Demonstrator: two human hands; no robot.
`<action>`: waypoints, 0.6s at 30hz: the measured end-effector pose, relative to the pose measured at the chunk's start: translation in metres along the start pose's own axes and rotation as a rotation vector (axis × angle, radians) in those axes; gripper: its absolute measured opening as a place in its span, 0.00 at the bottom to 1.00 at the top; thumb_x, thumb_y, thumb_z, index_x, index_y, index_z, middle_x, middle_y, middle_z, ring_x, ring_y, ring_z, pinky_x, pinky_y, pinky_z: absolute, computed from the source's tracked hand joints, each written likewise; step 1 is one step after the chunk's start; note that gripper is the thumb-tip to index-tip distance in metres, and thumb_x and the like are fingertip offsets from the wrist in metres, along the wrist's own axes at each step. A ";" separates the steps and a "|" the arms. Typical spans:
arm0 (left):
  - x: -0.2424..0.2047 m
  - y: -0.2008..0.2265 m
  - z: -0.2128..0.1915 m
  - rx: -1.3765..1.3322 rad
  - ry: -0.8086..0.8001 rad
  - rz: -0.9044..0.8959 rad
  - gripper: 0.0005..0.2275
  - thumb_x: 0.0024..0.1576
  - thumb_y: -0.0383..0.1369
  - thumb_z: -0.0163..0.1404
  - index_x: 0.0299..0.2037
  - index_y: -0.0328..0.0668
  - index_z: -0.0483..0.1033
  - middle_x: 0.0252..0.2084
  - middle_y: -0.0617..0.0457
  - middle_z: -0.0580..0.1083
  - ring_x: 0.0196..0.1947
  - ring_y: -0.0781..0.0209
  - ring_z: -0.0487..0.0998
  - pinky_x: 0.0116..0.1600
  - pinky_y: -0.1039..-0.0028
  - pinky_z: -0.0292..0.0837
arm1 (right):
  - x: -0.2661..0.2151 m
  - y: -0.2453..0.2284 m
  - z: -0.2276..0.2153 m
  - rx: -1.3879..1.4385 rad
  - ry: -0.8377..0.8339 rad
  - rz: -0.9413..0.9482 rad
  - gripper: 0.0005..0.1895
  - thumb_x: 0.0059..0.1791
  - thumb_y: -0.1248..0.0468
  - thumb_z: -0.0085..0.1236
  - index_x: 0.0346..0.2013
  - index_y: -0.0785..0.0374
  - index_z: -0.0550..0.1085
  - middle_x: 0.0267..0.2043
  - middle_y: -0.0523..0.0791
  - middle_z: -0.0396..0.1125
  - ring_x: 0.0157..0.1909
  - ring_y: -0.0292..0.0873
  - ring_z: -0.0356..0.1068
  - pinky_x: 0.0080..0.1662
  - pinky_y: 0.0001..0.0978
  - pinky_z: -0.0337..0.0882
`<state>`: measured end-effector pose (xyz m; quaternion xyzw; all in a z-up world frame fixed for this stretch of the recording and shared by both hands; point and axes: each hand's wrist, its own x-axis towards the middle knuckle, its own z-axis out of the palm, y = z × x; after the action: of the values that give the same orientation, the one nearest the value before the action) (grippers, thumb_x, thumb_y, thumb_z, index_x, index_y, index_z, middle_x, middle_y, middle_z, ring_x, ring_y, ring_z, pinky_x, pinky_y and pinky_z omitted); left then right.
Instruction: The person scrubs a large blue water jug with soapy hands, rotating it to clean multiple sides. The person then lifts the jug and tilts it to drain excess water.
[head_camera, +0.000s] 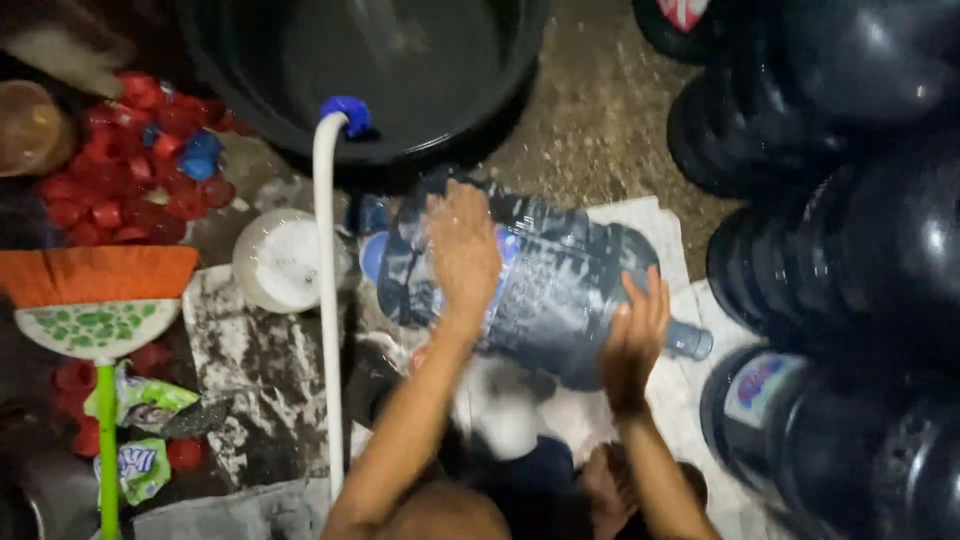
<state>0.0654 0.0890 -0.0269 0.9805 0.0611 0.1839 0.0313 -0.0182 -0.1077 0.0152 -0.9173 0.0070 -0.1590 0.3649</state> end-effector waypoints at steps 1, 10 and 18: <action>-0.012 0.038 -0.018 0.011 0.022 -0.009 0.20 0.59 0.39 0.42 0.60 0.42 0.64 0.66 0.41 0.57 0.65 0.31 0.54 0.64 0.44 0.46 | -0.003 0.000 -0.003 0.016 0.006 -0.020 0.20 0.52 0.67 0.32 0.56 0.61 0.67 0.67 0.55 0.49 0.67 0.61 0.45 0.64 0.52 0.46; 0.028 -0.050 -0.002 -0.113 0.128 -0.049 0.21 0.60 0.42 0.33 0.62 0.46 0.63 0.63 0.45 0.61 0.60 0.31 0.58 0.62 0.43 0.45 | -0.004 -0.017 0.000 0.026 -0.026 0.105 0.22 0.51 0.70 0.31 0.59 0.58 0.64 0.70 0.54 0.44 0.69 0.63 0.40 0.64 0.59 0.41; 0.008 -0.032 0.007 0.051 0.228 0.015 0.16 0.61 0.34 0.36 0.56 0.43 0.69 0.62 0.38 0.61 0.64 0.30 0.52 0.63 0.38 0.40 | 0.003 -0.011 0.004 0.029 0.036 -0.041 0.20 0.53 0.67 0.32 0.58 0.64 0.66 0.65 0.58 0.50 0.67 0.61 0.47 0.66 0.48 0.42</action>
<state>0.0717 0.1213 -0.0334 0.9542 0.0617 0.2927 -0.0024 -0.0155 -0.0973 0.0205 -0.9088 -0.0075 -0.1830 0.3748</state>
